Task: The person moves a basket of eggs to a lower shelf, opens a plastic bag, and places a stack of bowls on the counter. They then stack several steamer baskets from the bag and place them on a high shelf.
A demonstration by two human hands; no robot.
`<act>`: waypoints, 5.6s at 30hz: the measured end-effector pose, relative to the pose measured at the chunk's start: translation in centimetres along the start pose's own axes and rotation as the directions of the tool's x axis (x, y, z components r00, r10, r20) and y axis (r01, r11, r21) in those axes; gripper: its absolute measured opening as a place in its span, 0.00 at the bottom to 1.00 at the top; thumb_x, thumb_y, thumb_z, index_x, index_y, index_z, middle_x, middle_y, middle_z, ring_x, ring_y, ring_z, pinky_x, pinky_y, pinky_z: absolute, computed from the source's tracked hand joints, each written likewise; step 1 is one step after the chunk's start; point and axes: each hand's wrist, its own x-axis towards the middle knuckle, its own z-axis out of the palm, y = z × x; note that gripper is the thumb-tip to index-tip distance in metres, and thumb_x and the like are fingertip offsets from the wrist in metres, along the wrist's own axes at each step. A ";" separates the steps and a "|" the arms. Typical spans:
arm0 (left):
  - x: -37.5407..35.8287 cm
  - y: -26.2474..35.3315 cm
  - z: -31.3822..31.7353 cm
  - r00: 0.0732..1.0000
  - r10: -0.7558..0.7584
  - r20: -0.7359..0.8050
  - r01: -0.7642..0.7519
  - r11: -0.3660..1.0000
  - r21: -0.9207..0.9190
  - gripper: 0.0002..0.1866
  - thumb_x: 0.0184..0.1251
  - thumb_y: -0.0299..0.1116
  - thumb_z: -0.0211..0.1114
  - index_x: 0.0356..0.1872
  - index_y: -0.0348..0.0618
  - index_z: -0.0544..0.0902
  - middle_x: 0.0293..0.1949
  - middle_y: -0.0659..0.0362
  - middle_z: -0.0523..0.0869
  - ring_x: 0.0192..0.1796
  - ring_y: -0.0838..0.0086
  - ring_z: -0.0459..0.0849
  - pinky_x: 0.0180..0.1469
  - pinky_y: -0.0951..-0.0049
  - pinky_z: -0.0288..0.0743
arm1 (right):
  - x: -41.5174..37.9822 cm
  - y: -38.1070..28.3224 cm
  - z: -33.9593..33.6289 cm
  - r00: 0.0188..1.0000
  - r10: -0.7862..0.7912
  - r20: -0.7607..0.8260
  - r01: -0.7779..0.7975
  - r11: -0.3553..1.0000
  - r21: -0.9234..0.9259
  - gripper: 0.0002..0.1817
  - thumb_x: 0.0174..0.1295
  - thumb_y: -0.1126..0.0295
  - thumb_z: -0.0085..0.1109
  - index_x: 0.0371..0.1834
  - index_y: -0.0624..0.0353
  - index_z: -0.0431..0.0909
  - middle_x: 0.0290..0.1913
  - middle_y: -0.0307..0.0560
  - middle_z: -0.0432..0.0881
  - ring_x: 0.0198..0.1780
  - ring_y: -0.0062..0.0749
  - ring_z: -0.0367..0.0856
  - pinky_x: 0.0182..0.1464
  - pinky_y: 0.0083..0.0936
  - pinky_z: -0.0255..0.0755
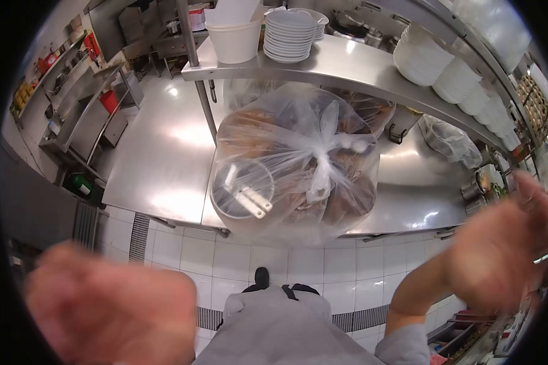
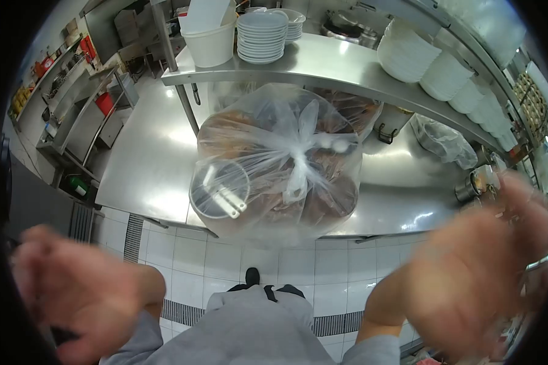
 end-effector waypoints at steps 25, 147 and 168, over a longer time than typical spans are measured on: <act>-21.4 -20.6 -3.9 0.360 -0.825 0.437 0.045 0.483 0.875 0.07 0.61 0.23 0.65 0.39 0.41 0.87 0.29 0.52 0.82 0.31 0.55 0.82 0.34 0.62 0.75 | -24.5 18.4 -1.4 0.749 0.606 0.269 -0.455 0.765 -0.456 0.04 0.61 0.70 0.67 0.36 0.55 0.83 0.33 0.43 0.80 0.38 0.40 0.77 0.45 0.36 0.65; -22.0 -5.8 -26.1 0.053 -0.583 -0.811 0.878 -0.359 0.316 0.36 0.75 0.69 0.44 0.35 0.43 0.82 0.15 0.72 0.62 0.14 0.85 0.55 0.15 0.79 0.49 | -9.2 13.2 2.0 0.311 0.130 0.942 -0.379 0.925 -0.002 0.15 0.48 0.72 0.76 0.39 0.54 0.84 0.41 0.38 0.86 0.37 0.38 0.82 0.40 0.30 0.73; -35.3 -1.1 -29.7 -0.285 -0.817 -0.501 0.956 -0.283 -0.081 0.22 0.71 0.38 0.62 0.62 0.39 0.76 0.49 0.56 0.83 0.49 0.68 0.82 0.48 0.67 0.78 | -37.6 -5.5 56.0 0.296 0.246 0.923 -0.609 0.793 -0.015 0.14 0.59 0.74 0.63 0.48 0.54 0.79 0.45 0.49 0.79 0.41 0.54 0.83 0.44 0.47 0.78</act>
